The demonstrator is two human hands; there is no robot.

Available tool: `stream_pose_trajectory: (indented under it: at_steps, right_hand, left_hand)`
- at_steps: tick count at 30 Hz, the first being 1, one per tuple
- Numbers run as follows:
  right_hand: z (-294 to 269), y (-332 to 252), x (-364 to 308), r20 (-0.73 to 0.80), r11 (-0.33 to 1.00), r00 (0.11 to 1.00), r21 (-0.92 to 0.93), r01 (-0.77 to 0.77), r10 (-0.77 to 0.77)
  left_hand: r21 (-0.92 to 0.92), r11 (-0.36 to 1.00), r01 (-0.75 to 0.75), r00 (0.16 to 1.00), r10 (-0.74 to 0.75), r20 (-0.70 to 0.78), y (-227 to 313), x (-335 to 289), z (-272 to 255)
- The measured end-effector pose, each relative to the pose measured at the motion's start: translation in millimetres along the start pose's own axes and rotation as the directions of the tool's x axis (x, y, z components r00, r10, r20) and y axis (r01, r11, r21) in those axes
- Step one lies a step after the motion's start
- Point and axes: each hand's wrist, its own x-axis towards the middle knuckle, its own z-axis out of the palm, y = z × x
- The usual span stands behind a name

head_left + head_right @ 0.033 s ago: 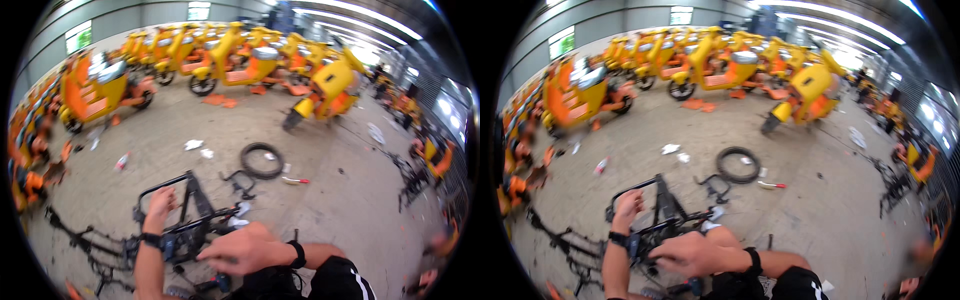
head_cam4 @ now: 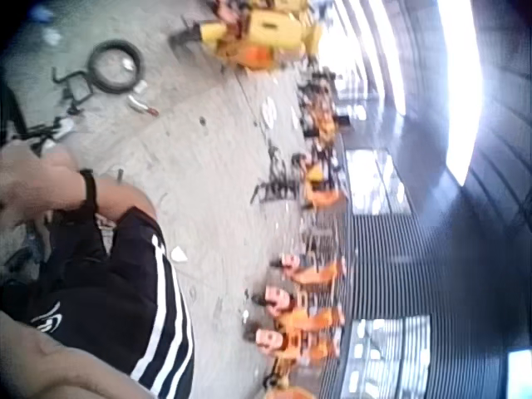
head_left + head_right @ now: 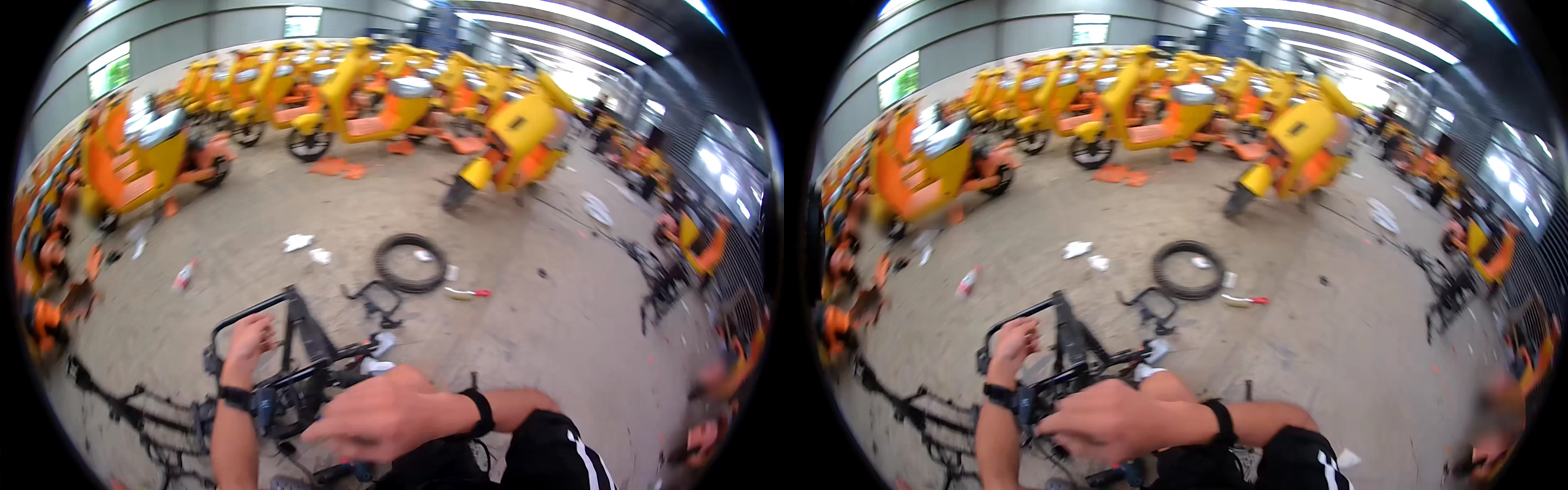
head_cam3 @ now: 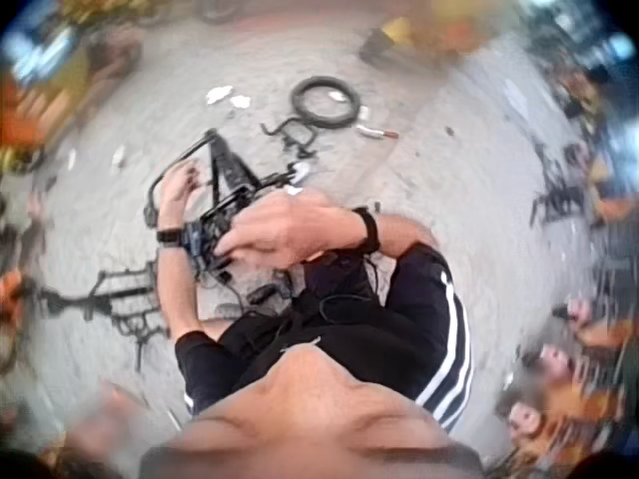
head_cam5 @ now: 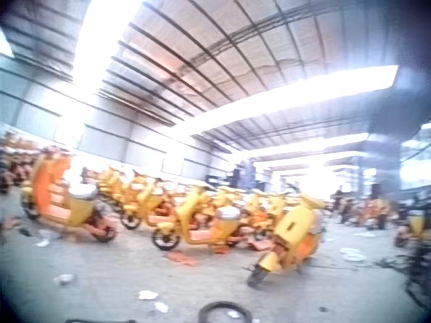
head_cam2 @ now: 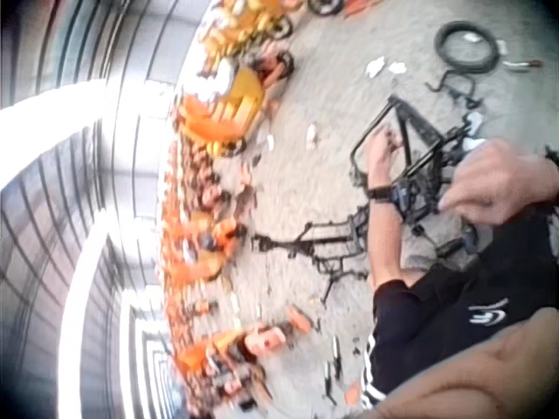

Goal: The person positions a small metal part onto a black motorcycle frame and uses a power drill to drive a screw into the assembly.

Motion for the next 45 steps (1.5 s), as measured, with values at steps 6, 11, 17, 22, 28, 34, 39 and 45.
stream_pose_trajectory:
  at_steps: [6, 11, 17, 22, 28, 34, 39, 45]
  right_hand:
    - [-22.2, -37.8, 53.6, -0.242, 0.753, 0.737, -0.418, 0.507, -0.631]
    - [-37.8, -27.0, 55.9, -0.260, 0.669, 0.655, -0.540, 0.510, -0.709]
    - [-37.0, -4.7, 1.8, -0.390, 0.951, 0.877, -0.239, 0.197, -0.280]
    - [37.9, 171.7, -4.7, -0.511, 0.516, 0.078, 0.851, -0.098, 0.856]
    - [125.8, 258.0, -35.2, 0.435, -0.376, 0.143, 0.872, -0.314, 0.889]
    - [115.5, 242.4, -26.1, 0.504, -0.477, 0.097, 0.852, -0.214, 0.858]
    - [119.1, 246.4, -25.0, 0.511, -0.476, 0.066, 0.835, -0.276, 0.857]
    - [124.1, 249.9, -29.4, 0.491, -0.449, 0.126, 0.855, -0.260, 0.862]
  left_hand:
    - [-0.067, 0.964, 0.258, 0.948, -0.239, 0.212, -0.4, 40.1, 9.5]
    - [-0.196, 0.920, 0.338, 0.924, -0.285, 0.256, -12.3, 41.6, 6.3]
    - [-0.242, 0.880, 0.408, 0.856, -0.276, 0.438, -36.9, 70.9, 12.4]
    - [-0.192, 0.902, 0.385, 0.881, -0.298, 0.369, -41.4, 64.2, -0.8]
    - [-0.109, 0.948, 0.301, 0.931, -0.267, 0.248, -34.9, 45.9, 4.7]
    - [-0.110, 0.979, 0.171, 0.975, -0.152, 0.161, -29.3, 38.8, 17.5]
    - [-0.049, 0.992, 0.115, 0.986, -0.108, 0.129, -32.6, 41.2, 16.7]
    - [-0.001, 0.997, 0.083, 0.989, -0.083, 0.123, -36.2, 45.2, 19.0]
